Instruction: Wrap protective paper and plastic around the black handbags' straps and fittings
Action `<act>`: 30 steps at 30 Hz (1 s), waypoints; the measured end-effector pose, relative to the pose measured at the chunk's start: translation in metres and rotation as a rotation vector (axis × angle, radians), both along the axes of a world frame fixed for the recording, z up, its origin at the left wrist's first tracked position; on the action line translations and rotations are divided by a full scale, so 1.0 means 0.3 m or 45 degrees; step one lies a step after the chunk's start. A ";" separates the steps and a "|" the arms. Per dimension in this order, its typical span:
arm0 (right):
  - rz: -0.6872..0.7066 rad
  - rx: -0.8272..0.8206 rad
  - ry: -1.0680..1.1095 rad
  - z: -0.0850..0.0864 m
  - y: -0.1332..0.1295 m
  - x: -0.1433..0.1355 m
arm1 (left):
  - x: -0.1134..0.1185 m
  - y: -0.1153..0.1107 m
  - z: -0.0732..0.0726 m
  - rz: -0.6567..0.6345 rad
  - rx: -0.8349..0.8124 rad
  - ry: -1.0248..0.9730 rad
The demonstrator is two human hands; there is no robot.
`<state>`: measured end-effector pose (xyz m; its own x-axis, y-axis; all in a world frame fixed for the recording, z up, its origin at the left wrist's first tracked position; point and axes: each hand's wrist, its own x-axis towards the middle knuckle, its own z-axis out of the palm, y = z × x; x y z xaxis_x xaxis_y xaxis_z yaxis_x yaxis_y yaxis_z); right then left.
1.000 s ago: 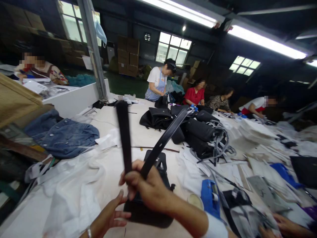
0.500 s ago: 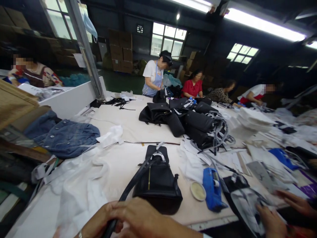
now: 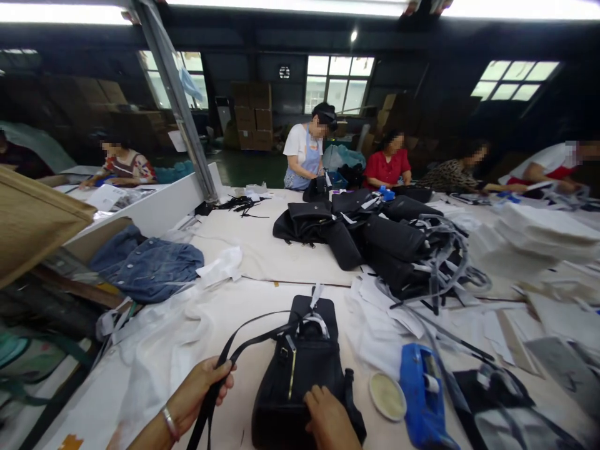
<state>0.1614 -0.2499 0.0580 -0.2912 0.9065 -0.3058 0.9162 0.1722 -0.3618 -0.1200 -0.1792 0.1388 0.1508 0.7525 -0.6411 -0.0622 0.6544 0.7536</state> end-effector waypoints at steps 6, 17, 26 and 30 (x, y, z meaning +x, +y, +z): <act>-0.063 -0.204 0.503 0.136 0.078 0.070 | 0.121 0.029 0.076 -0.053 0.131 0.033; -0.522 -0.980 2.305 0.288 0.286 -0.178 | 0.328 -0.079 0.100 -0.307 0.091 -0.100; -0.943 -0.802 2.266 0.168 0.450 -0.158 | 0.050 -0.230 -0.057 -0.308 -0.119 -0.254; -0.838 -0.868 2.007 0.135 0.339 -0.346 | 0.050 -0.128 -0.159 -0.128 -0.044 -0.150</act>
<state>0.0576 -0.1482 0.0983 -0.3290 0.8290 -0.4522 -0.4532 -0.5587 -0.6946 -0.1049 -0.2175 0.0910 0.2996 0.7075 -0.6400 -0.0815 0.6874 0.7217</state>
